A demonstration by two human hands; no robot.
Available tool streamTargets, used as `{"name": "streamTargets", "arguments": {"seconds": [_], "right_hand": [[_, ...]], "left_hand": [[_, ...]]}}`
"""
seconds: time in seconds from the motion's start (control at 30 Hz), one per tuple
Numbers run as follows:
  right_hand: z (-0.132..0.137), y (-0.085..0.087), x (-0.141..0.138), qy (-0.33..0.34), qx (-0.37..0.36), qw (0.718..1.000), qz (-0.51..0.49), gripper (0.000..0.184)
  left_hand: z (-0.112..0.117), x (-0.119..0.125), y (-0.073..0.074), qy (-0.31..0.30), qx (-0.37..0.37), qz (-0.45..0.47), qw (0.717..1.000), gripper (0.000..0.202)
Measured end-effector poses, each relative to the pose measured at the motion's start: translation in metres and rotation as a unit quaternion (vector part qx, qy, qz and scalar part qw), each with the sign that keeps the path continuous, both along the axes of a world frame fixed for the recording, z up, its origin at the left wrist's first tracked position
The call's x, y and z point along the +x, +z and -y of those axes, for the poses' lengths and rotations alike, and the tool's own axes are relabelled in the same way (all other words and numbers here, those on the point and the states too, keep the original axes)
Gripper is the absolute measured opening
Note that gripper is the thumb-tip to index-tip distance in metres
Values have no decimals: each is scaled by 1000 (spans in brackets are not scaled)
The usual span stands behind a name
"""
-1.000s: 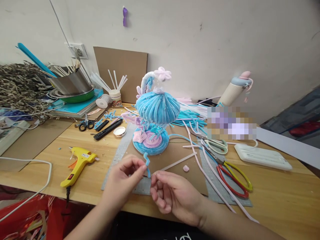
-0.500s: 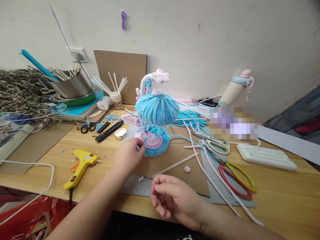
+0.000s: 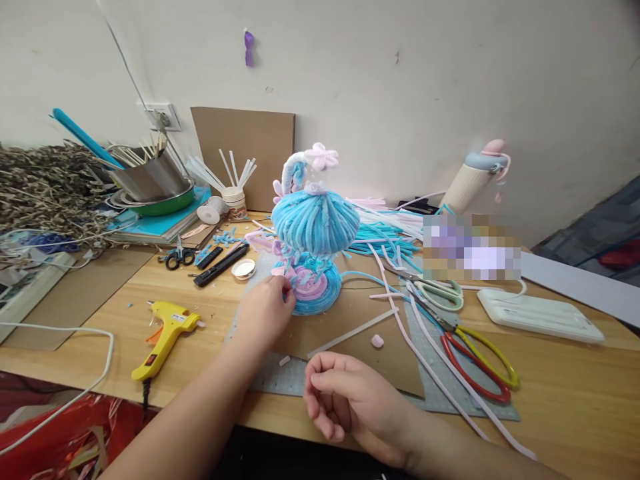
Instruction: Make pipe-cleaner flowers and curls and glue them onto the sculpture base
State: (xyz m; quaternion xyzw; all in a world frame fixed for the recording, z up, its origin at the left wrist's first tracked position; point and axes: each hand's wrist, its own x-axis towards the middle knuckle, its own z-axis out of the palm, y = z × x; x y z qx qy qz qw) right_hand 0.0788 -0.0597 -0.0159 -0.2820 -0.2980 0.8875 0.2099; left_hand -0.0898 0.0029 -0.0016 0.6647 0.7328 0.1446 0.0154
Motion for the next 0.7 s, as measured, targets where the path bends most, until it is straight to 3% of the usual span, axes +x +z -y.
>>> {"name": "streamTargets", "arguments": {"seconds": [0.7], "right_hand": [[0,1,-1,-3,2,1000,1,13]], "left_hand": [[0,0,-6,-15,27,14,999,19]]}}
